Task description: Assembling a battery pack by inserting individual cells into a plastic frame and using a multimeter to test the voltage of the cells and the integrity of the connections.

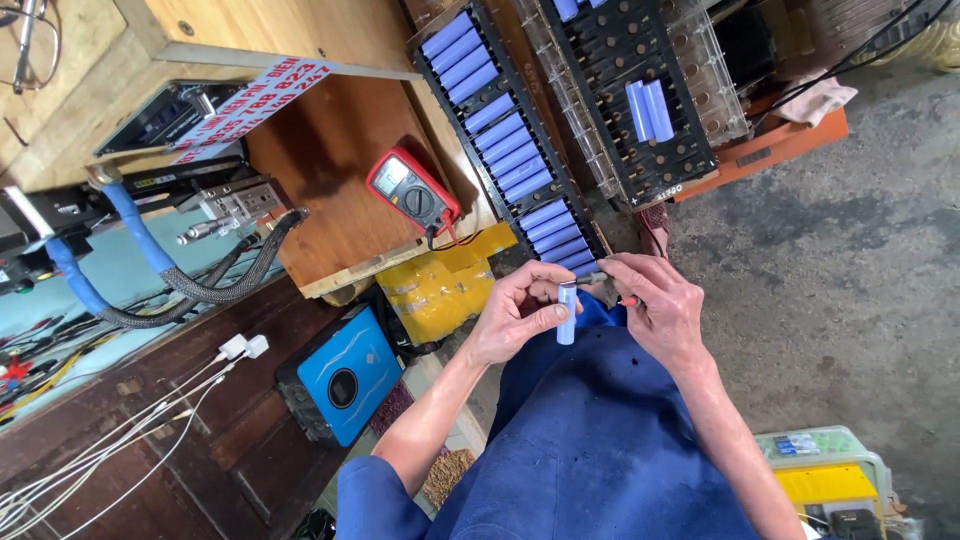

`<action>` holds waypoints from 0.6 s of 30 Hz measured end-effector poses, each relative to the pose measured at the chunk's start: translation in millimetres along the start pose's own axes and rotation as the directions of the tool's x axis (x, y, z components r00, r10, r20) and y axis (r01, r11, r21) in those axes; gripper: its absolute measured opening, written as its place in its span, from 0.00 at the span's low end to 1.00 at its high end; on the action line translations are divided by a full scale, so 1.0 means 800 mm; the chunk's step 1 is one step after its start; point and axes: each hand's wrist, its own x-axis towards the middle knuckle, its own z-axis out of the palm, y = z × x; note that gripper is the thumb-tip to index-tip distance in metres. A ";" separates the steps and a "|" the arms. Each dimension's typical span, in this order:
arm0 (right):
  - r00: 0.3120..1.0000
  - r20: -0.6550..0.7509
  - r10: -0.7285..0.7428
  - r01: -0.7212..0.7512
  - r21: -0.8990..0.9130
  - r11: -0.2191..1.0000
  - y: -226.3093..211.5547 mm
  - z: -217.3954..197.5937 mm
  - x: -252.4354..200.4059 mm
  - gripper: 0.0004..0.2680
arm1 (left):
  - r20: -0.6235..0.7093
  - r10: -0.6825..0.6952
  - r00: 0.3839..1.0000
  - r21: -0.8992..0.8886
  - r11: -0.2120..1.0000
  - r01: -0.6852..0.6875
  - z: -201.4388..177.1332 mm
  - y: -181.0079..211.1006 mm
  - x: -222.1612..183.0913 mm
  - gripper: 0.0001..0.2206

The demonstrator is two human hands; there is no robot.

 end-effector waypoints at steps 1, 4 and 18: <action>1.000 0.001 -0.002 0.002 0.001 1.000 -0.001 0.000 0.000 0.08 | -0.002 0.001 1.000 0.000 1.000 -0.001 0.001 -0.001 -0.001 0.16; 1.000 0.027 -0.010 0.010 0.000 1.000 0.000 0.001 -0.004 0.09 | -0.022 0.012 1.000 -0.025 1.000 -0.013 0.002 -0.009 -0.004 0.15; 0.989 0.085 0.119 -0.105 -0.159 0.982 -0.057 -0.011 -0.033 0.11 | -0.404 -0.178 0.897 -0.496 0.867 -0.051 0.002 -0.086 0.000 0.12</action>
